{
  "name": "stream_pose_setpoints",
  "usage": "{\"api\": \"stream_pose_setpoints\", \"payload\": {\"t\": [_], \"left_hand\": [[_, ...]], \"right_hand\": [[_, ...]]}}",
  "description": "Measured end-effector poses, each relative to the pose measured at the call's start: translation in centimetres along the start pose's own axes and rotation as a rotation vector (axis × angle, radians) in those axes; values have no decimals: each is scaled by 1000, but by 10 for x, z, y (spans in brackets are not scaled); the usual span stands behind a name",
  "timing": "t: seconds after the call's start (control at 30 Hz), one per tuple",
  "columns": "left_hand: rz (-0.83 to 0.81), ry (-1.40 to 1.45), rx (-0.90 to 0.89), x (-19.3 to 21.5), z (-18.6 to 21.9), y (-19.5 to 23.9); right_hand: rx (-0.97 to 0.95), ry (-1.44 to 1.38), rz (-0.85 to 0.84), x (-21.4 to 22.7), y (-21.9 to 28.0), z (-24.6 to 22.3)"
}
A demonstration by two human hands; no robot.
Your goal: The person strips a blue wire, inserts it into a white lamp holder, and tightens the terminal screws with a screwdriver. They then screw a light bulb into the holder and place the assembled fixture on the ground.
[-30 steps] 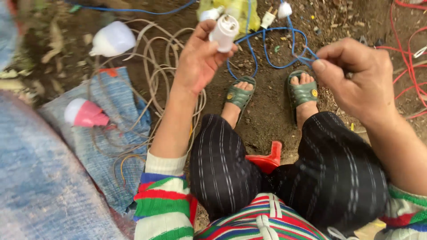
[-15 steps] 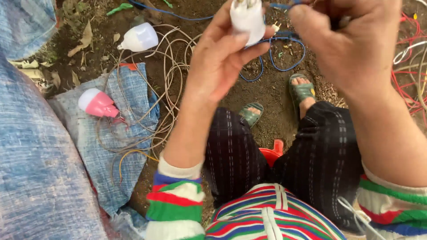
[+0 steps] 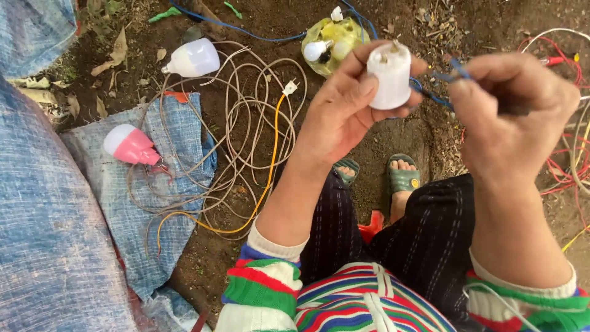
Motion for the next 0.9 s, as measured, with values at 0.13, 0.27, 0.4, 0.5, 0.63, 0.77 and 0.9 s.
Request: {"api": "stream_pose_setpoints", "payload": {"t": [0.13, 0.27, 0.4, 0.5, 0.63, 0.77, 0.9], "left_hand": [[-21, -25, 93, 7, -7, -6], [-84, -22, 92, 3, -4, -10], [-77, -22, 52, 7, 0, -9], [-59, -47, 58, 7, 3, -6], [-22, -66, 104, 10, 1, -6], [37, -60, 79, 15, -1, -10], [10, -29, 14, 27, -2, -9]], "right_hand": [[-45, 69, -53, 1, 2, -8], [50, 206, -68, -6, -4, -21], [85, 173, -89, -15, -7, -26], [0, 175, -45, -15, 0, -17], [34, 90, -34, -21, -5, -20], [108, 200, -150, -31, -11, -28], [181, 166, -157, -36, -16, -31]]}}
Point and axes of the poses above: each hand's wrist, its own y-axis away from the middle knuckle, its own x-axis out of the back of the hand, z = x × y, the point moved 7 cm from there along -y, towards the middle knuckle, and after that the axes turned 3 degrees about -y, right-handed, at the moved point
